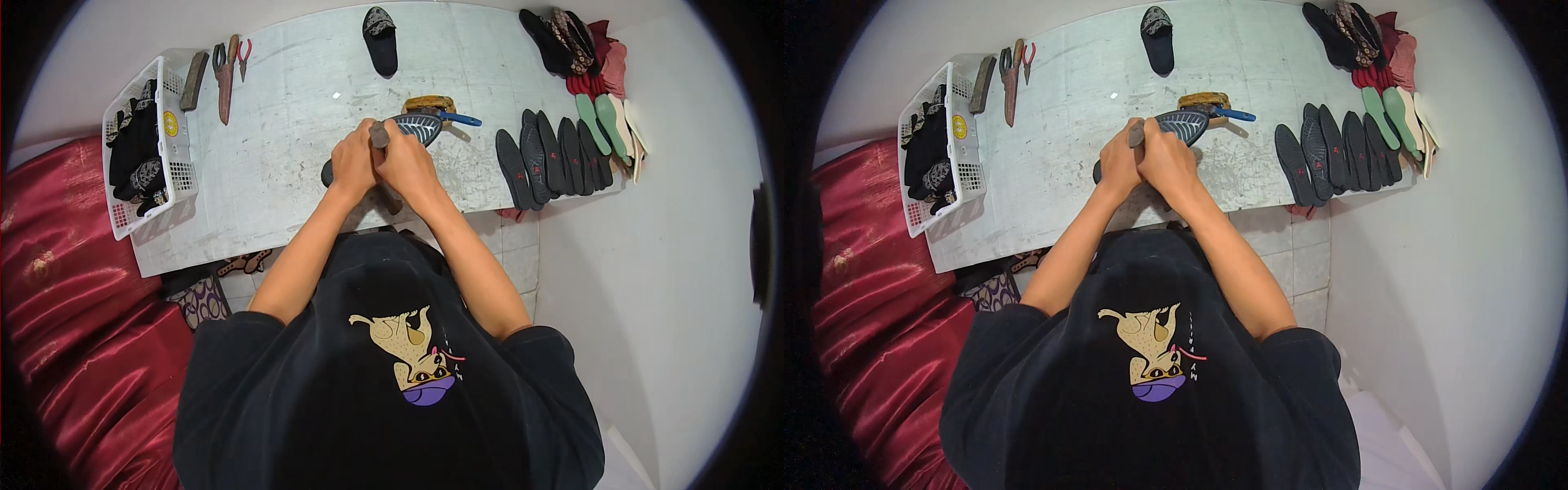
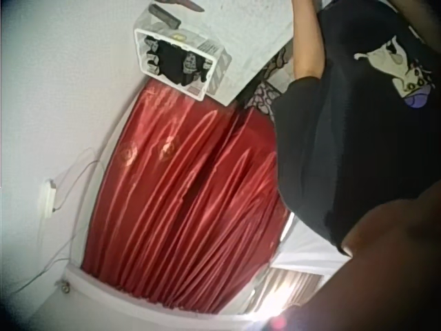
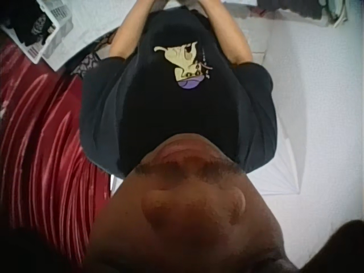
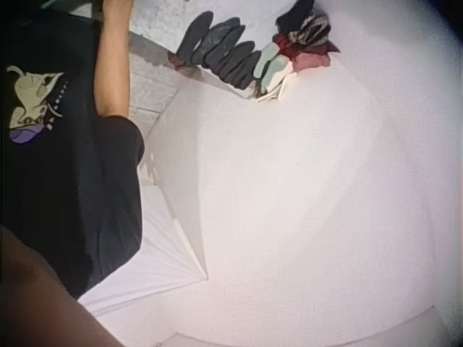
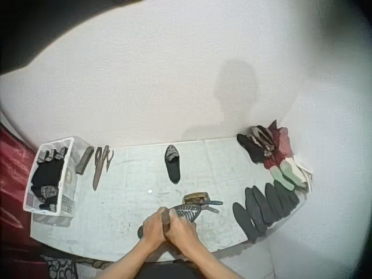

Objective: Applying adhesive to shoe components, attaching the sole, and trimming excess material using a hammer and knife.

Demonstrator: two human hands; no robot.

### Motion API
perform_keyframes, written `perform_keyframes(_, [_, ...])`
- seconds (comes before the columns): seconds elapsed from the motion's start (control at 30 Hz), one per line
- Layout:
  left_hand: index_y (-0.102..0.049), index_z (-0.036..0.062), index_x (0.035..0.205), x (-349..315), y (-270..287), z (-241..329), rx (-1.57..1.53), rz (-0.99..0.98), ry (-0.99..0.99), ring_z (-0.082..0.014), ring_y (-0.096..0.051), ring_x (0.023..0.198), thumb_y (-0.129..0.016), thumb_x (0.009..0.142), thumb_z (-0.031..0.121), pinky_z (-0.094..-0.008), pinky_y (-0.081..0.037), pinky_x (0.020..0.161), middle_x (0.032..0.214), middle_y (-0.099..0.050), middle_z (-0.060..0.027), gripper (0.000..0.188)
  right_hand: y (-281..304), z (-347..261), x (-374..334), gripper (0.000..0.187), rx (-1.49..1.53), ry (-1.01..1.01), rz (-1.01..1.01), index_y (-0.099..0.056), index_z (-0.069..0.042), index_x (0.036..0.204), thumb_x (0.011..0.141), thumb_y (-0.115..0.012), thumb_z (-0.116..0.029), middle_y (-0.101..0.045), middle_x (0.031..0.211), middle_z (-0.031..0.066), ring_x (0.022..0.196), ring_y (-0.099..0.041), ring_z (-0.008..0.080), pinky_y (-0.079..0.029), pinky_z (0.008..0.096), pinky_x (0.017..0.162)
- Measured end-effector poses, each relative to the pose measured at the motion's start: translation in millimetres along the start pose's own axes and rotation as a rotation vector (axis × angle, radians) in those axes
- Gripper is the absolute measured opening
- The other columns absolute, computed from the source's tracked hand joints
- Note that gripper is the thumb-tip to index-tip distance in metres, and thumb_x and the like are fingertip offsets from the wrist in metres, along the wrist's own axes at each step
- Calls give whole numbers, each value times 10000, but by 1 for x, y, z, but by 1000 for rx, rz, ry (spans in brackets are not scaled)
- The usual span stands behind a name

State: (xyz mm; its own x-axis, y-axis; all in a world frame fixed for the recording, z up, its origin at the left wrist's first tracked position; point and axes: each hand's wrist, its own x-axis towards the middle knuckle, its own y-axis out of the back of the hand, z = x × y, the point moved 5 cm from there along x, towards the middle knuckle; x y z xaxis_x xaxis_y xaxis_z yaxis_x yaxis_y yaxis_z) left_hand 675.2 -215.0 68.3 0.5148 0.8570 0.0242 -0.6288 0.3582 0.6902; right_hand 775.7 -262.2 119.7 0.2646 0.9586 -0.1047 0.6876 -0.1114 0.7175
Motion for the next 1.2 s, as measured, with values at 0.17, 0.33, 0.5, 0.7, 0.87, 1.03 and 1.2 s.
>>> perform_keyframes(0.17, [-578, 46, 1084, -1, 6, 6, 38, 144, -91, -436, -686, 879, -791, 772, 254, -526, -528, 737, 883, -700, -212, 432, 29, -12, 11, 231, 293, 72, -51, -547, 36, 1078, 962, -605, -155, -667, 874, 297, 844, -679, 464, -520, 474, 743])
perform_keyframes(0.33, [-585, -4, 1042, 1, -5, 7, 200, 76, -22, -432, -695, 877, -781, 765, 257, -535, -528, 737, 932, -700, -222, 428, 31, 4, 2, 273, 380, 25, -117, -543, 7, 1155, 1031, -533, -236, -681, 939, 318, 937, -657, 538, -513, 513, 781])
perform_keyframes(0.5, [-566, -20, 1083, 0, -11, -1, 246, 128, 1, -419, -694, 861, -756, 741, 205, -530, -534, 748, 943, -681, -214, 451, 17, 24, -4, 327, 423, 17, 32, -622, 5, 1211, 1069, -519, -271, -690, 937, 315, 955, -659, 533, -522, 501, 783])
perform_keyframes(0.7, [-575, -16, 1024, -7, 1, -5, 241, 55, 43, -429, -700, 861, -804, 726, 283, -514, -563, 746, 919, -688, -227, 479, 24, 15, -11, 275, 455, 135, 135, -664, -7, 1204, 1051, -544, -200, -699, 911, 294, 873, -701, 479, -533, 451, 732])
perform_keyframes(0.87, [-580, -8, 984, -23, 10, -22, 190, 70, 41, -442, -704, 892, -847, 705, 344, -509, -573, 738, 944, -699, -237, 522, 20, 11, -18, 221, 339, 39, 58, -648, 20, 1155, 1031, -554, -137, -695, 825, 261, 733, -697, 449, -510, 442, 631])
perform_keyframes(1.03, [-557, -12, 1136, -21, 4, -35, 189, 24, 115, -424, -681, 980, -877, 669, 351, -512, -562, 800, 1052, -688, -224, 673, -12, 30, -21, 247, 135, 101, 27, -626, 10, 1208, 973, -555, -12, -714, 896, 260, 815, -707, 468, -546, 423, 692])
perform_keyframes(1.2, [-578, 0, 1206, -12, 14, 4, 212, 168, -90, -373, -603, 1141, -806, 742, 313, -489, -499, 917, 1217, -634, -203, 605, -2, 20, -18, 199, 231, 39, -8, -600, 19, 1145, 963, -539, -38, -690, 883, 283, 857, -681, 506, -544, 484, 699])
